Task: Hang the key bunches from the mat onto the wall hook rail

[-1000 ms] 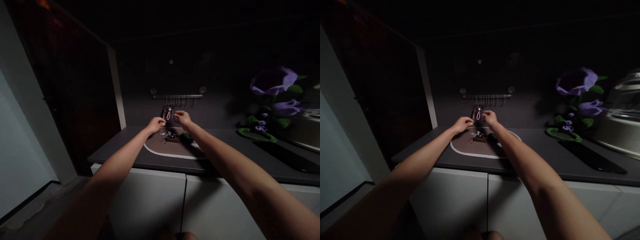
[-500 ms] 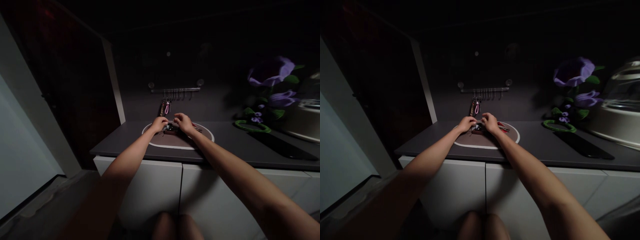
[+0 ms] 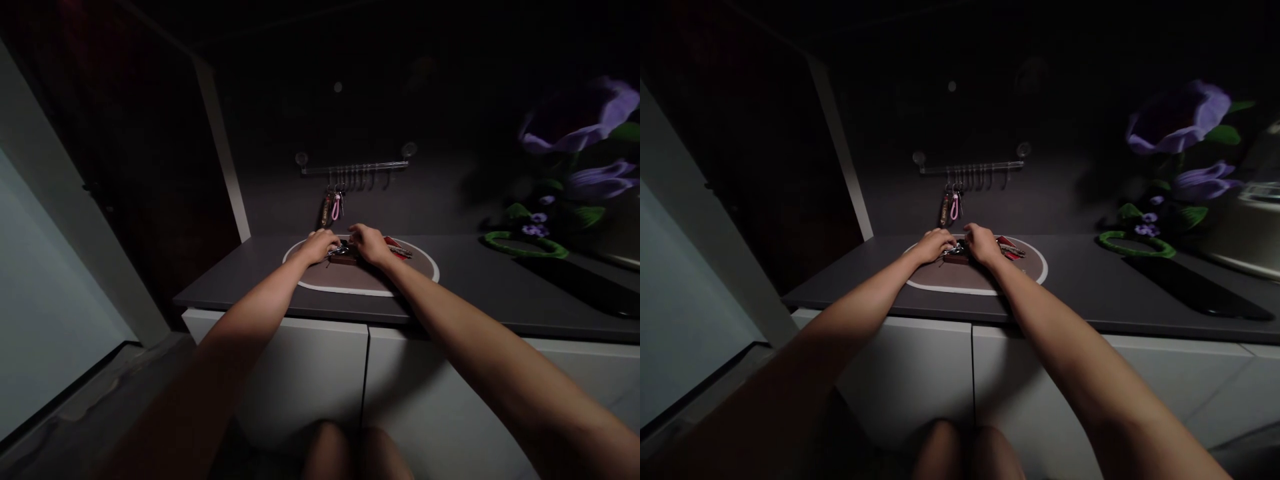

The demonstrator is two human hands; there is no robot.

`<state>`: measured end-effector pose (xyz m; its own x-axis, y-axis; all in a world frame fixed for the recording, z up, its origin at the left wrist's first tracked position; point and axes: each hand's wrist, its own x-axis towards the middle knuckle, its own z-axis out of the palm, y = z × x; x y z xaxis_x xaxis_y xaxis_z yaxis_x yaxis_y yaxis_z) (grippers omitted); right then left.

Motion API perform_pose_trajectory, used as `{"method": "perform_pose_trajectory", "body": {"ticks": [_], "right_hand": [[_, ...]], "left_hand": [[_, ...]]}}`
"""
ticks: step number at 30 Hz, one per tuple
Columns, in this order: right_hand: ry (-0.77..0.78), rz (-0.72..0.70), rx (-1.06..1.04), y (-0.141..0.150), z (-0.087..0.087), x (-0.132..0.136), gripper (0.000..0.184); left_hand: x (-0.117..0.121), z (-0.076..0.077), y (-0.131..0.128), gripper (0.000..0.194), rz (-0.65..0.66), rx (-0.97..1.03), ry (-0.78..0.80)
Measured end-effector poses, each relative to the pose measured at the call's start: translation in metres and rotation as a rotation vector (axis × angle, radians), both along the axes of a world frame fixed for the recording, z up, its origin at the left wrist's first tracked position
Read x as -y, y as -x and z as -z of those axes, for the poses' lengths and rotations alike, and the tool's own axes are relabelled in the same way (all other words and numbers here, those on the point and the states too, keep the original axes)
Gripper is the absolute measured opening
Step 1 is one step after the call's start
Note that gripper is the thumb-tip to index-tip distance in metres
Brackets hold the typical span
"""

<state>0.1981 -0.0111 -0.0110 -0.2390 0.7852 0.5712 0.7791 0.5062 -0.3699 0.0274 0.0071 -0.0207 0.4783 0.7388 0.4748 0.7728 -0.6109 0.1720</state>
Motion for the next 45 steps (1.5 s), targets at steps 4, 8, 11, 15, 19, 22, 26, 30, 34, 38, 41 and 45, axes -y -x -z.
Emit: {"method": "perform_pose_trajectory", "body": {"ticks": [4,8,11,15,19,22,26,30,34,38,41,45], "right_hand": [[0.007,-0.002,-0.001,0.002,0.0,0.001,0.031],[0.005,-0.011,-0.008,0.002,-0.001,0.001,0.031],[0.012,-0.01,-0.009,0.002,-0.001,0.002,0.031],[0.015,-0.009,-0.007,0.002,-0.001,0.002,0.031],[0.019,-0.007,-0.001,0.002,-0.001,0.001,0.031],[0.024,-0.014,0.005,0.003,-0.001,0.0,0.031],[0.018,-0.009,0.023,0.003,0.0,0.0,0.03],[0.027,-0.017,0.026,0.004,-0.001,0.002,0.03],[0.016,-0.017,0.048,0.005,-0.002,0.002,0.029],[0.012,-0.01,0.068,0.006,-0.003,0.004,0.028],[0.011,-0.018,0.069,0.007,-0.004,0.006,0.028],[-0.004,-0.032,0.065,0.008,-0.004,0.007,0.028]], "left_hand": [[0.003,-0.001,0.0,0.013,-0.043,-0.06,0.007],[0.005,-0.002,0.001,0.011,-0.076,-0.15,-0.013],[0.008,-0.003,0.003,0.01,-0.1,-0.177,-0.024],[0.01,-0.006,0.007,0.009,-0.127,-0.186,-0.023],[0.01,-0.01,0.012,0.01,-0.133,-0.171,-0.054],[0.01,-0.012,0.017,0.011,-0.142,-0.144,-0.068],[0.011,-0.014,0.021,0.012,-0.142,-0.095,-0.067],[0.01,-0.017,0.023,0.012,-0.13,-0.053,-0.069],[0.008,-0.018,0.024,0.013,-0.076,0.023,-0.072],[0.009,-0.02,0.022,0.012,0.013,0.197,-0.027],[0.012,-0.023,0.018,0.011,0.051,0.355,0.035],[0.013,-0.023,0.014,0.007,0.102,0.597,0.201]]}}
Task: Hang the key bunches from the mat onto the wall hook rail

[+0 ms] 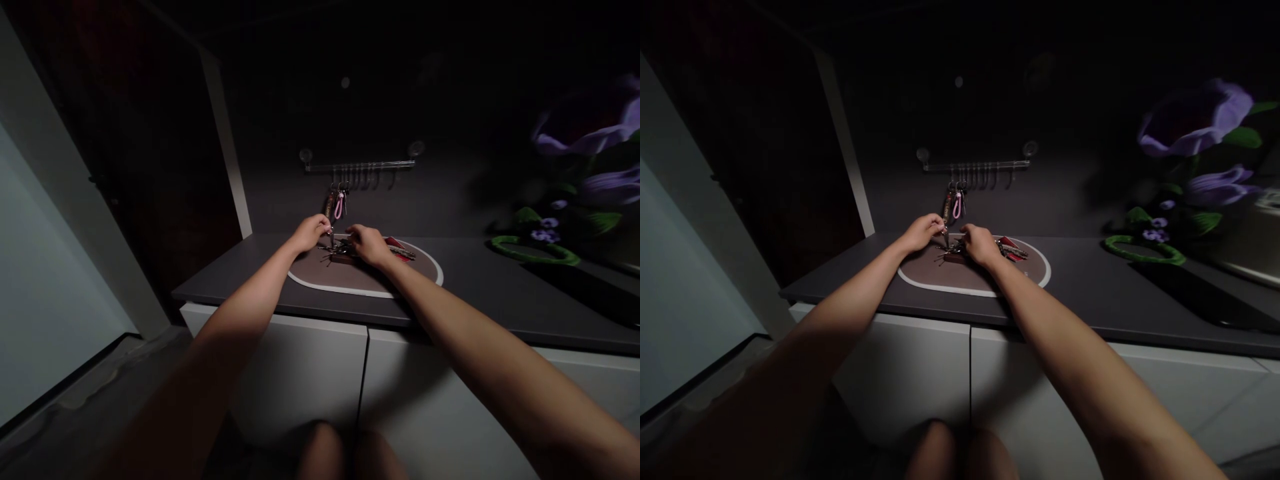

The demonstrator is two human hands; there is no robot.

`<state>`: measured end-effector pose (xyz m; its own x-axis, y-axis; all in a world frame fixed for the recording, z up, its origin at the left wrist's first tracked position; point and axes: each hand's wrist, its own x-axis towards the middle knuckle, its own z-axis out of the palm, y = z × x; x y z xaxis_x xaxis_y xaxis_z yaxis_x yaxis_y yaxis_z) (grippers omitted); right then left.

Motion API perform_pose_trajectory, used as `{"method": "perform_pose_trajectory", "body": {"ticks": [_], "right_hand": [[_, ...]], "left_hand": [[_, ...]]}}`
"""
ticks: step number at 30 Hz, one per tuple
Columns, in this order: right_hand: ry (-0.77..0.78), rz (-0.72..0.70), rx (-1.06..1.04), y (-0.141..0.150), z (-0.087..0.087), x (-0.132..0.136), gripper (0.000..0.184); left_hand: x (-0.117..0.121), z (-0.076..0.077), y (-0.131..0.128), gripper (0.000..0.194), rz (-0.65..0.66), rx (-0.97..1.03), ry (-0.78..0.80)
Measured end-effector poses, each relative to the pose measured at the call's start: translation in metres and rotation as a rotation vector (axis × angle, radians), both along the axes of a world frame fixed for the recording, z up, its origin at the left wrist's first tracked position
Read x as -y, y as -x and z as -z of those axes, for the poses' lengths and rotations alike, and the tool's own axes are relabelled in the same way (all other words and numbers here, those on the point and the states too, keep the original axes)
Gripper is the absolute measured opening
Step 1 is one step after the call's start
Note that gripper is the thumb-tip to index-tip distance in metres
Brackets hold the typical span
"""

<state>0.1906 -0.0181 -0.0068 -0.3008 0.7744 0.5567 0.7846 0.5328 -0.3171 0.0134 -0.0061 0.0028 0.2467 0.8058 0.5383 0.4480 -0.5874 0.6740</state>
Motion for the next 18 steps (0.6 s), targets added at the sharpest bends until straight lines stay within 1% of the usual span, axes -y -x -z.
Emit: {"method": "perform_pose_trajectory", "body": {"ticks": [4,7,13,18], "right_hand": [[-0.019,-0.024,-0.025,0.0,0.0,0.0,0.028],[-0.032,-0.043,-0.063,0.001,-0.001,0.001,0.027],[-0.046,-0.13,-0.207,0.002,-0.005,0.005,0.024],[-0.041,-0.192,-0.309,0.001,-0.004,0.0,0.023]], "left_hand": [[-0.001,0.002,-0.004,0.006,0.075,0.244,0.184],[0.0,0.002,-0.006,0.005,0.103,0.323,0.261],[0.003,0.002,-0.01,0.006,0.159,0.416,0.339],[0.006,0.003,-0.013,0.007,0.196,0.474,0.363]]}}
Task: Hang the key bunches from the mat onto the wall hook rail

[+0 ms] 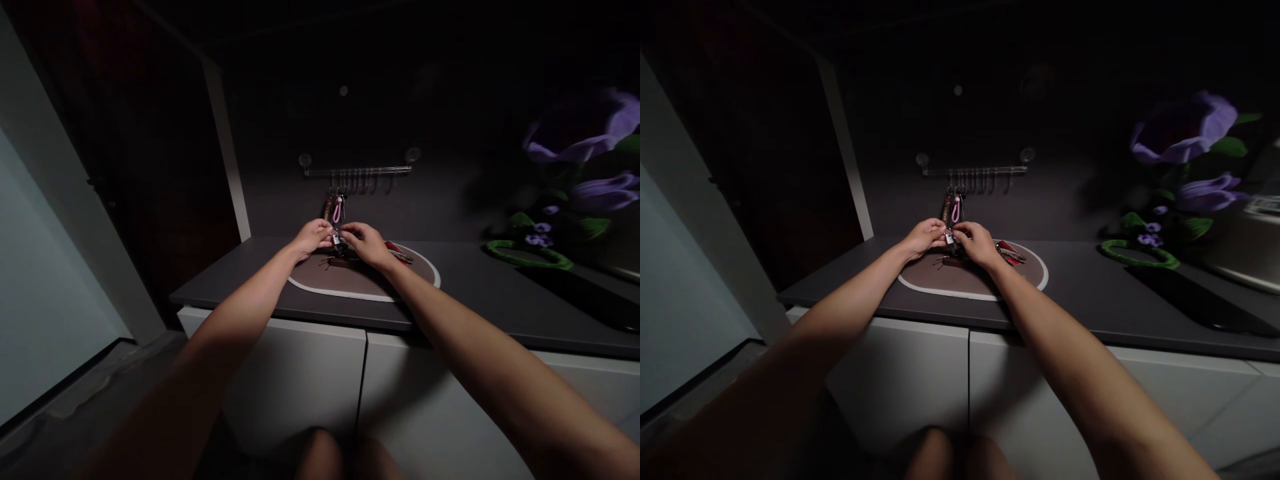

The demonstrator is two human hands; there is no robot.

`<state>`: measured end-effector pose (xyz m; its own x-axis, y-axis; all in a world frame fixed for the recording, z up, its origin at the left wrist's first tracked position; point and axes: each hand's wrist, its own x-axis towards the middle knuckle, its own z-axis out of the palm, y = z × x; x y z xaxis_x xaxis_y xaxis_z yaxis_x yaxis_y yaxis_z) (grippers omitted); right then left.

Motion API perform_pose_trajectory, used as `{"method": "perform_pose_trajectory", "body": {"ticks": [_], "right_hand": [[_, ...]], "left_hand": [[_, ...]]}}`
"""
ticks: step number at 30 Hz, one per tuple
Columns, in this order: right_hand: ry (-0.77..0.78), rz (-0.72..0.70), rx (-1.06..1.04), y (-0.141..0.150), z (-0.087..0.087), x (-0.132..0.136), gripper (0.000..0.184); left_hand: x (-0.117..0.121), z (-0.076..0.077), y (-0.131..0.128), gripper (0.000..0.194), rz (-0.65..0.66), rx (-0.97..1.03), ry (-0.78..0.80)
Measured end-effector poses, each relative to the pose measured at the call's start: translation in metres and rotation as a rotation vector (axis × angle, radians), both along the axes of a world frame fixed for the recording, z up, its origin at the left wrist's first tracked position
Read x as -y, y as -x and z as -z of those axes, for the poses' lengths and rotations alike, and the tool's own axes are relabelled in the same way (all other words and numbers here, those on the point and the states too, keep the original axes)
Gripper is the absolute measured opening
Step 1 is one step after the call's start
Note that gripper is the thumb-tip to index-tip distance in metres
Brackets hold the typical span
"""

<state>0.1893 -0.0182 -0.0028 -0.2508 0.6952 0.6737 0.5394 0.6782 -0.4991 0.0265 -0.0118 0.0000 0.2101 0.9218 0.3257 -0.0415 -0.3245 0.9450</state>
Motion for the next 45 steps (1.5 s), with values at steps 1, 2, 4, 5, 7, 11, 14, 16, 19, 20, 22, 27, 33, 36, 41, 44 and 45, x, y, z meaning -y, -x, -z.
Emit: {"method": "perform_pose_trajectory", "body": {"ticks": [1,2,4,5,7,11,14,16,19,20,22,27,33,36,41,44,45], "right_hand": [[-0.004,-0.013,-0.005,0.0,0.0,-0.001,0.022],[-0.009,-0.028,-0.006,-0.001,0.001,-0.002,0.022],[-0.02,-0.054,-0.01,-0.001,0.001,-0.004,0.021],[-0.024,-0.067,-0.013,-0.001,0.002,-0.004,0.021],[-0.027,-0.087,-0.022,-0.002,0.002,-0.005,0.02],[-0.001,-0.103,-0.041,-0.002,0.004,-0.007,0.02],[0.006,-0.1,-0.035,-0.003,0.006,-0.008,0.02],[-0.007,-0.09,-0.022,-0.003,0.006,-0.008,0.021],[-0.025,-0.075,-0.017,-0.003,0.005,-0.006,0.021],[-0.027,-0.072,-0.023,-0.003,0.004,-0.006,0.021],[-0.022,-0.069,-0.042,-0.004,0.004,-0.005,0.021],[0.025,-0.106,-0.089,-0.005,0.005,-0.007,0.024],[0.03,-0.093,-0.124,-0.007,0.004,-0.008,0.025],[0.014,-0.054,-0.158,-0.008,0.002,-0.009,0.025],[0.016,-0.045,-0.255,-0.012,-0.006,-0.02,0.026],[0.049,-0.042,-0.357,-0.013,-0.017,-0.032,0.024],[0.062,-0.041,-0.392,-0.012,-0.021,-0.036,0.023]], "left_hand": [[0.001,0.0,-0.001,0.007,0.006,0.013,0.001],[0.001,0.0,-0.001,0.008,0.012,0.026,0.001],[0.001,0.001,-0.002,0.009,0.022,0.043,-0.002],[0.001,0.001,-0.003,0.009,0.026,0.046,-0.002],[0.0,0.002,-0.003,0.01,0.033,0.045,-0.003],[-0.002,0.005,-0.004,0.012,0.043,0.045,-0.01],[-0.003,0.005,-0.005,0.014,0.053,0.049,-0.019],[-0.003,0.005,-0.006,0.015,0.057,0.049,-0.025],[-0.004,0.006,-0.006,0.018,0.06,0.045,-0.029],[-0.005,0.006,-0.006,0.02,0.062,0.044,-0.035],[-0.006,0.007,-0.005,0.023,0.064,0.041,-0.051],[-0.009,0.009,-0.006,0.023,0.06,0.028,-0.082],[-0.005,0.007,-0.009,0.022,0.04,0.024,-0.117],[-0.005,0.006,-0.011,0.017,0.005,0.027,-0.144],[-0.009,0.005,-0.011,0.008,-0.144,-0.109,-0.236],[-0.009,0.005,-0.011,0.011,-0.226,-0.223,-0.372],[-0.009,0.005,-0.01,0.012,-0.256,-0.259,-0.416]]}}
